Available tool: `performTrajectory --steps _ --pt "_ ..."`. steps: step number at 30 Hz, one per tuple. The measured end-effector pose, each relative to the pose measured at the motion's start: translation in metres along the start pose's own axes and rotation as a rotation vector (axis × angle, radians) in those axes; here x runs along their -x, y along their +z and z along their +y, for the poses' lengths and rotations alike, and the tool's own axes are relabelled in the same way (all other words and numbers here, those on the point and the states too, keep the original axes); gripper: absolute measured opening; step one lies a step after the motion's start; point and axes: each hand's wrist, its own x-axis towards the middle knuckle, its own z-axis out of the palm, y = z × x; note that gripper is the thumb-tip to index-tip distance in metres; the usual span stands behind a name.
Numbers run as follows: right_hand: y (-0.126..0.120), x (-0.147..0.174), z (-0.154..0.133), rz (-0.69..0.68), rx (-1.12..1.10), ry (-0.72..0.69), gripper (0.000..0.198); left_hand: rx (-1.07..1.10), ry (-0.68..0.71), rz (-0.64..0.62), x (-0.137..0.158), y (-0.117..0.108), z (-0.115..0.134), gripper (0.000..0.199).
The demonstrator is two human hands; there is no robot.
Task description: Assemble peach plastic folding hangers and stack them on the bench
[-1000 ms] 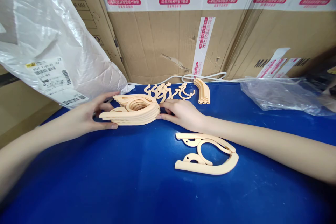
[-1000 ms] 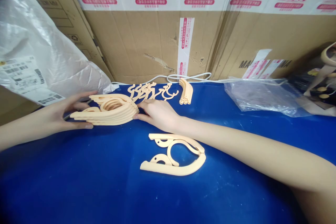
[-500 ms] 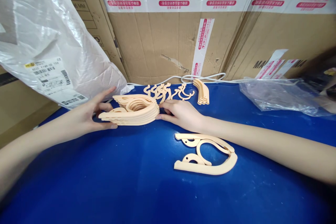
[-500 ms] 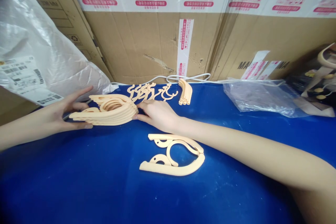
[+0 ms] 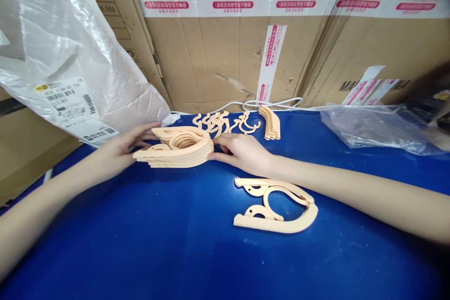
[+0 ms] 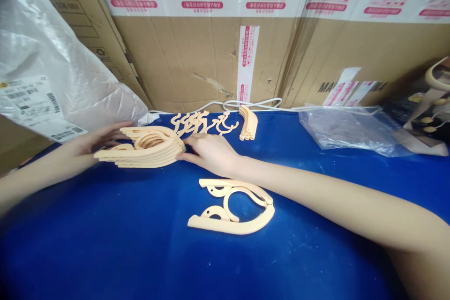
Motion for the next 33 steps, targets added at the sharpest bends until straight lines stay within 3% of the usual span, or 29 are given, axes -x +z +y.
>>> performTrajectory --steps 11,15,17,20,23,26,33 --pt "0.001 -0.001 0.001 -0.006 0.007 0.001 0.041 0.025 -0.03 0.08 -0.009 0.011 -0.004 0.074" --pt "0.001 0.0 0.0 0.0 0.002 0.003 0.042 0.003 0.003 0.093 -0.003 -0.004 -0.003 0.075" --pt "0.0 0.0 -0.001 0.008 -0.014 0.007 0.041 -0.069 0.059 0.106 0.003 -0.018 -0.004 0.062" --pt "-0.001 0.001 -0.001 0.018 -0.047 0.008 0.043 -0.224 0.11 -0.037 0.011 -0.033 -0.002 0.042" --pt "-0.002 0.001 -0.002 0.035 -0.057 0.003 0.044 -0.319 0.019 -0.116 0.015 -0.031 0.007 0.055" --pt "-0.002 0.0 -0.002 0.043 -0.054 0.007 0.043 -0.291 -0.063 -0.132 0.014 -0.018 0.021 0.065" --pt "-0.001 0.0 -0.001 0.027 -0.044 0.012 0.038 -0.248 -0.043 -0.118 0.01 -0.012 0.027 0.058"
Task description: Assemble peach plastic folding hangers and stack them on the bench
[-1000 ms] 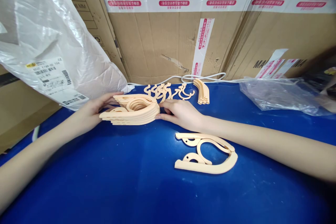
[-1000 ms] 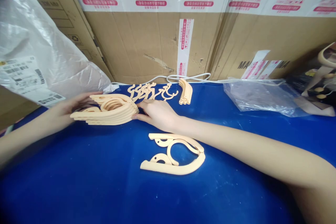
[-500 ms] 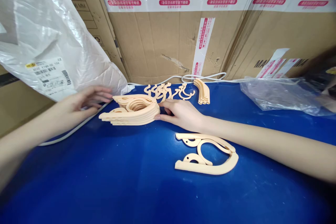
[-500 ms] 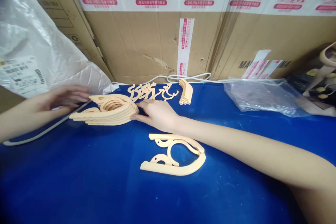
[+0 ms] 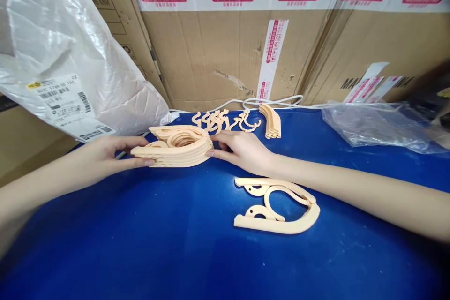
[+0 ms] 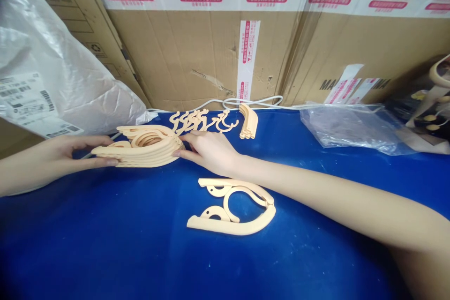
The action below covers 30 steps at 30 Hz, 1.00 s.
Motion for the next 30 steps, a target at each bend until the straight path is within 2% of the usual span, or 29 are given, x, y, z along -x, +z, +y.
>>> performTrajectory --steps 9,16,22,30 --pt "0.0002 -0.0008 0.0007 -0.003 0.006 0.014 0.04 -0.005 -0.101 -0.006 0.0012 -0.0024 0.0025 0.062" --pt "0.0002 0.0002 0.0011 0.0 -0.001 0.018 0.041 -0.138 -0.028 0.026 0.003 -0.0034 -0.0035 0.059" --pt "0.0001 -0.0015 0.001 -0.009 0.006 0.032 0.039 -0.08 -0.01 0.027 0.0007 -0.0011 -0.0012 0.052" --pt "-0.0008 -0.0002 0.0015 -0.007 -0.039 0.029 0.039 -0.085 0.001 -0.004 -0.0012 0.0021 -0.0074 0.056"
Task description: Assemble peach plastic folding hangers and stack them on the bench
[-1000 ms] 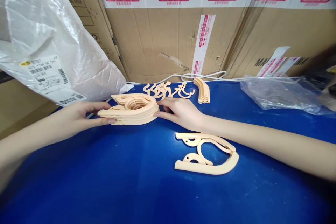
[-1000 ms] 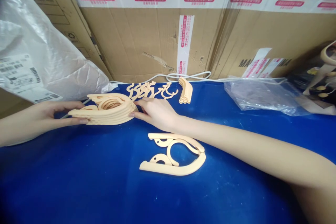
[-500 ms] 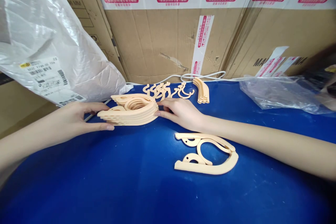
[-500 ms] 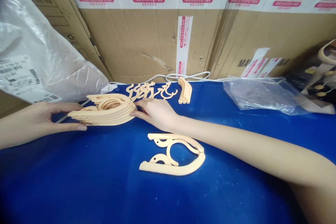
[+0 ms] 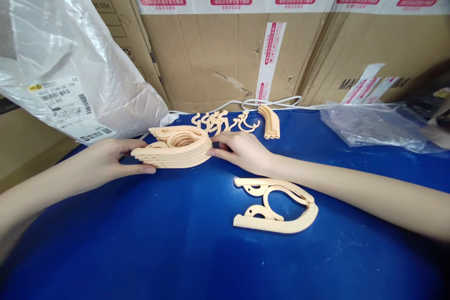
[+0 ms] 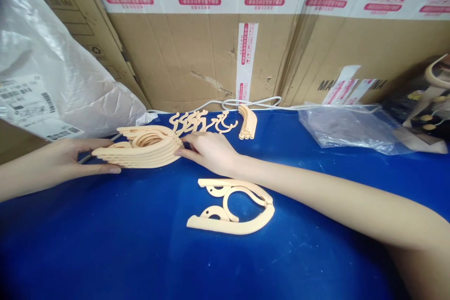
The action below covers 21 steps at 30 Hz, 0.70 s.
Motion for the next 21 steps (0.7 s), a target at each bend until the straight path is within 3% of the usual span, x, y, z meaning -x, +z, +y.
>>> performTrajectory --steps 21 --pt "0.0021 -0.0003 0.0013 -0.012 0.023 0.018 0.028 0.003 -0.029 -0.039 -0.0014 0.0047 -0.0117 0.062"
